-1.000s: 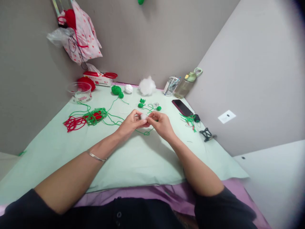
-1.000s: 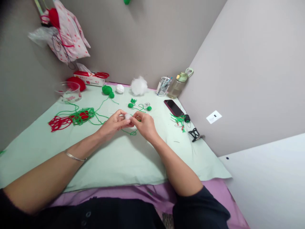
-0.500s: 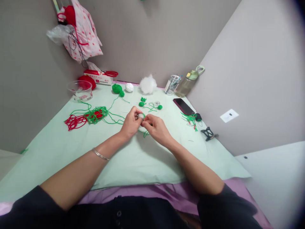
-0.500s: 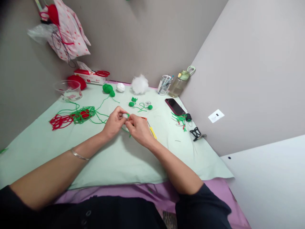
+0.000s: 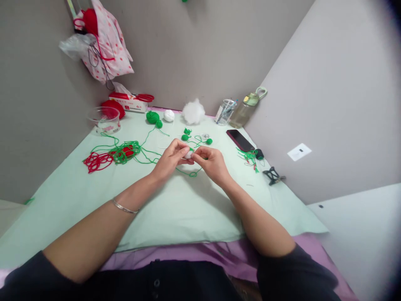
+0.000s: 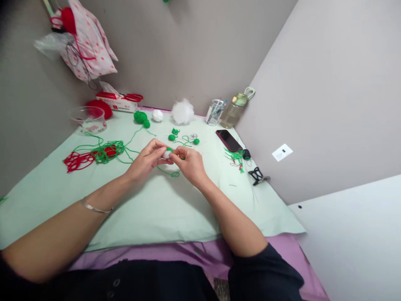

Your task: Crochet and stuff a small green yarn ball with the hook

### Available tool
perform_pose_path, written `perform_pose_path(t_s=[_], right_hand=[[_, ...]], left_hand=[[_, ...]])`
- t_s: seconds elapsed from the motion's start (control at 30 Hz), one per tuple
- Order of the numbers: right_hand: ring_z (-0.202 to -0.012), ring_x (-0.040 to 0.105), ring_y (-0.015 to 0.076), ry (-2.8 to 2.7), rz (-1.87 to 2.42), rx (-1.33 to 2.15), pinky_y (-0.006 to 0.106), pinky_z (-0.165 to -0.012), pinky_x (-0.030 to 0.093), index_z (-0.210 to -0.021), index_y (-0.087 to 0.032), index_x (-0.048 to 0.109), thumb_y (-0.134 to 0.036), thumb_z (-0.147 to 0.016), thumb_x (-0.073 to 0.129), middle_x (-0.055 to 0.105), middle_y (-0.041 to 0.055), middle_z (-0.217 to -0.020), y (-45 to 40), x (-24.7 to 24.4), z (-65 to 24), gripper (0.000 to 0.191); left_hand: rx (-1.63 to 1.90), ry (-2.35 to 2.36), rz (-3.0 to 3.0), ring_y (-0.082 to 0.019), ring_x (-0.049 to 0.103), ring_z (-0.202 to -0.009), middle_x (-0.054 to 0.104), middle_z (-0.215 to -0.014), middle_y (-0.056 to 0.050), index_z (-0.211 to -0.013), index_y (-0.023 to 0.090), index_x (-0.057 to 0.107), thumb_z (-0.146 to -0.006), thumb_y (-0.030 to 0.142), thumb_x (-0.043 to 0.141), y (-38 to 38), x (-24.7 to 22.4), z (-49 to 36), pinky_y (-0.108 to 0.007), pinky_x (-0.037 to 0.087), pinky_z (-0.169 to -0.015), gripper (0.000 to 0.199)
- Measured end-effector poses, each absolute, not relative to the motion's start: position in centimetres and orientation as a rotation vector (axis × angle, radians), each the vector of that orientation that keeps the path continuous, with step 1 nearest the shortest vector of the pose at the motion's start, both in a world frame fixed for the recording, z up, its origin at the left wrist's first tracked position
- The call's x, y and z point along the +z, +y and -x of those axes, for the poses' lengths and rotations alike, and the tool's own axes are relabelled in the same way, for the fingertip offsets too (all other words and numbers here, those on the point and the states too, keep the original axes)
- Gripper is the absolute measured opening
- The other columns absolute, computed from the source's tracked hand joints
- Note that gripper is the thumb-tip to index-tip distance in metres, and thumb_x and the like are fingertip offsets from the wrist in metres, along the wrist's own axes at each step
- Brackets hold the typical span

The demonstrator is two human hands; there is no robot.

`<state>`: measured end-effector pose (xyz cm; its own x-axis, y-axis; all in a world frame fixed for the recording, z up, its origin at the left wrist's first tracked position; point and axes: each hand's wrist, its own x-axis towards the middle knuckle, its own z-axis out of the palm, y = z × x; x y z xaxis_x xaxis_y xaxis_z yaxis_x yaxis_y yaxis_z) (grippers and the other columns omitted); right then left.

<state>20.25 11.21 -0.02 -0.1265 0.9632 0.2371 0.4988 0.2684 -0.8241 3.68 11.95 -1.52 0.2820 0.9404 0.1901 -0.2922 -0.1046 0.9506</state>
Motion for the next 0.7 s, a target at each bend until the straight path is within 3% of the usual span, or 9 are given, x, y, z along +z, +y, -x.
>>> perform_pose_path(t_s=[0.17, 0.43, 0.6, 0.7], right_hand=[[-0.055, 0.042, 0.0114, -1.846, 1.381, 0.656, 0.026, -0.057, 0.030, -0.071, -0.020, 0.062, -0.040, -0.087, 0.063, 0.055, -0.0042, -0.057, 11.0, 0.3, -20.4, 0.026], [-0.054, 0.041, 0.0115, -1.857, 1.296, 0.902, 0.026, -0.057, 0.031, -0.075, -0.019, 0.059, -0.025, -0.087, 0.052, 0.053, -0.0053, -0.057, 9.1, 1.5, -18.8, 0.014], [-0.052, 0.042, 0.0110, -1.807, 1.261, 0.887, 0.026, -0.057, 0.033, -0.076, -0.020, 0.059, -0.024, -0.089, 0.053, 0.057, -0.0052, -0.058, 8.8, 1.0, -18.1, 0.015], [-0.065, 0.053, 0.0149, -1.890, 1.259, 0.633, 0.029, -0.064, 0.040, -0.079, -0.021, 0.066, -0.029, -0.091, 0.061, 0.065, 0.0002, -0.073, 9.7, 0.9, -19.1, 0.015]], left_hand=[[1.167, 0.720, -1.239, -0.014, 0.072, -0.075, 0.067, -0.085, 0.002, -0.092, 0.018, 0.052, -0.077, 0.027, 0.078, 12.5, -1.9, -3.4, -0.035, 0.061, -0.079, 0.031], [1.328, 0.883, -1.235, -0.008, 0.061, -0.054, 0.063, -0.074, 0.007, -0.084, 0.021, 0.048, -0.074, 0.009, 0.068, 12.5, -2.6, -4.3, -0.022, 0.049, -0.055, 0.026], [1.354, 0.932, -1.192, -0.010, 0.056, -0.046, 0.058, -0.057, 0.008, -0.083, 0.022, 0.049, -0.076, 0.014, 0.066, 12.2, -2.2, -4.4, -0.022, 0.043, -0.048, 0.021], [1.355, 0.915, -1.157, -0.011, 0.057, -0.047, 0.059, -0.057, 0.008, -0.085, 0.022, 0.048, -0.079, 0.020, 0.064, 12.1, -2.2, -4.2, -0.024, 0.047, -0.052, 0.018]])
